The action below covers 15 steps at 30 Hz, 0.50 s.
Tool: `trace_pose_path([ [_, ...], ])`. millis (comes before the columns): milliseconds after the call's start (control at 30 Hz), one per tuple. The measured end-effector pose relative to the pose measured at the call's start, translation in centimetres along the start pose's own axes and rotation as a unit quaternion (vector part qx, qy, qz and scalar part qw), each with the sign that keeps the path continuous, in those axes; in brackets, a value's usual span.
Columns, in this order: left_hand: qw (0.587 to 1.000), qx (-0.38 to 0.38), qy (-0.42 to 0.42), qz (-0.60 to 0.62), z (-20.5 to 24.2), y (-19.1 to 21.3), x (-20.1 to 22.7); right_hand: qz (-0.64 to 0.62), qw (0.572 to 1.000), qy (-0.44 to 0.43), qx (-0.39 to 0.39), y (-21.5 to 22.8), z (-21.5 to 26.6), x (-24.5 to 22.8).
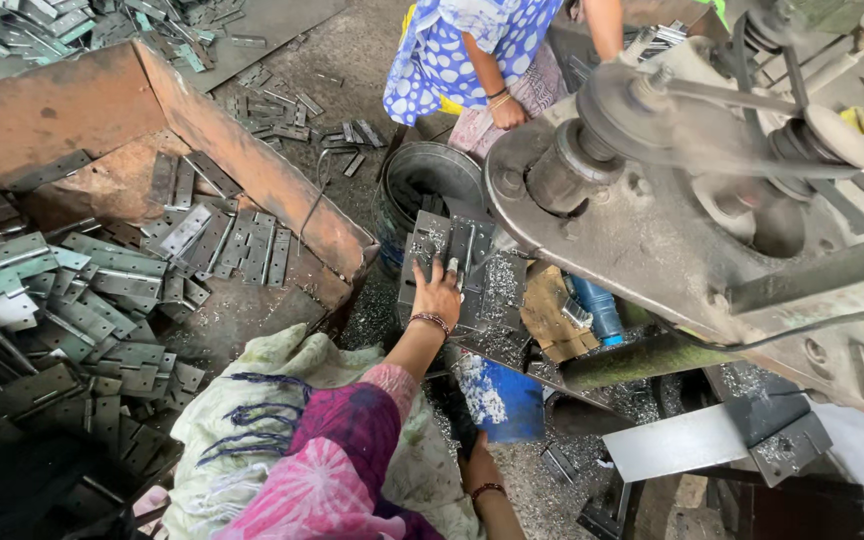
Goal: The person repeatedly picks up small metal plates from a bin, places them into a press machine, and operates the lever to process them. After each cycle, the person removes the processed plate and returns it to the bin. The task is performed continuously with a coworker visible nearby.
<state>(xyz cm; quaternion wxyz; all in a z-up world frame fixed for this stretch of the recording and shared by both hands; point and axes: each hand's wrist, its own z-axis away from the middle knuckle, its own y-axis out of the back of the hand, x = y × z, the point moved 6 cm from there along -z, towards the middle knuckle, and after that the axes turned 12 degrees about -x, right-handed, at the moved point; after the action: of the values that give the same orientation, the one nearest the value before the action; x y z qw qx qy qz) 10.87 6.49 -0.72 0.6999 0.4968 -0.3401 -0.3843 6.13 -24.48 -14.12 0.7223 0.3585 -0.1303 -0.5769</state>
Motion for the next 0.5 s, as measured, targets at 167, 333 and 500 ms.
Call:
trace_pose_path([
  [167,1.0,-0.013,-0.011,-0.018,2.1,-1.8,0.8,-0.031,0.998,0.049,0.008,-1.8,-0.4,0.5],
  [333,1.0,0.023,-0.001,-0.02,1.6,-0.4,-0.7,0.032,0.998,0.05,0.0,3.9,2.3,-0.8],
  [500,0.997,-0.06,0.01,-0.038,-0.2,0.7,-0.5,0.07,0.996,0.054,0.023,6.8,3.6,-0.5],
])
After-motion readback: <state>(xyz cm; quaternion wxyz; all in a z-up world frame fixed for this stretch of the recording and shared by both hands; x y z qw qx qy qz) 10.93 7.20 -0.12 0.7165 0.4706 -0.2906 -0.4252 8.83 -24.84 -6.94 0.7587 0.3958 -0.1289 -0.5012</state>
